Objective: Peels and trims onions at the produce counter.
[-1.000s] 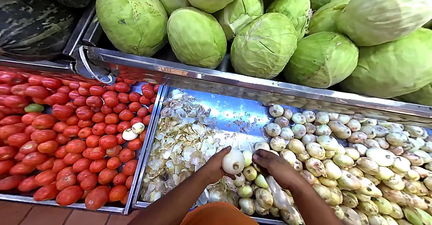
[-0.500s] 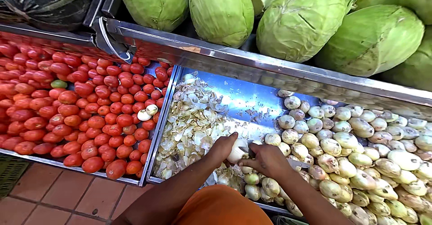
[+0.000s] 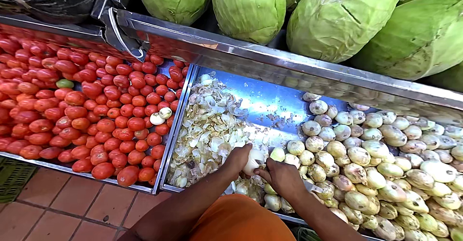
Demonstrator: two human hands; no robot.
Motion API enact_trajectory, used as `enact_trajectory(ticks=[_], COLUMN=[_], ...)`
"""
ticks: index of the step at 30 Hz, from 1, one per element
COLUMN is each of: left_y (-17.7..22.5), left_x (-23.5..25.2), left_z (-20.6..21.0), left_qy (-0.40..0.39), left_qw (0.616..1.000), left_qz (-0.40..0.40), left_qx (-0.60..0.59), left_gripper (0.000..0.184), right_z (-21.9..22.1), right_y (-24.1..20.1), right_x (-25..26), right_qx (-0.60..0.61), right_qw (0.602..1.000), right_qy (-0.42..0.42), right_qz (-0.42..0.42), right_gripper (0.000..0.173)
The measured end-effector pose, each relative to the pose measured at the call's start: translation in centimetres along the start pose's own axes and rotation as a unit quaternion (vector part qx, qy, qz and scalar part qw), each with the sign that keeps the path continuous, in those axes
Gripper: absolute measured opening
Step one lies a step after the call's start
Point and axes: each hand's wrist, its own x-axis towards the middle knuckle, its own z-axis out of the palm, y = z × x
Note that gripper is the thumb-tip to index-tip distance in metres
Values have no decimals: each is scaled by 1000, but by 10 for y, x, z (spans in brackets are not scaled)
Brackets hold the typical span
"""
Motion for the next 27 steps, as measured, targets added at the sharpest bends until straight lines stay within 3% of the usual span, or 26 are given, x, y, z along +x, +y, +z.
enact_trajectory(ticks=[6,10,13,16,17,18,20,23,25,27], left_y=[-7,-12,-16,-14,-14,-14,-17,-25,-31,-34], left_x=[3,4,2,1,0,-1,-1,5,11,9], left_z=[2,2,4,2,0,-1,-3,-6,-2,14], left_qy=[-3,-5,-1,-24,-32,-37,-36,-29,-19,-33], left_qw=[999,997,989,983,981,978,969,959,961,972], left_qz=[-2,16,54,58,49,37,13,-25,-41,-44], left_qx=[-40,-78,-139,-170,-185,-203,-242,-279,-273,-228], left_gripper=[69,69,66,66,66,66,65,66,66,68], right_z=[11,5,2,-16,-26,-35,-56,-82,-85,-77], right_y=[-6,-2,6,10,14,22,42,69,82,87], right_x=[-6,0,8,21,30,39,52,43,16,-19], right_qx=[16,152,351,498,499,488,458,394,360,381], right_qw=[1000,982,917,832,826,827,838,852,857,845], right_qy=[7,-96,-134,-70,-32,-9,2,52,8,-88], right_qz=[-3,52,133,233,260,278,298,340,368,364], right_gripper=[79,78,68,43,35,39,60,43,40,50])
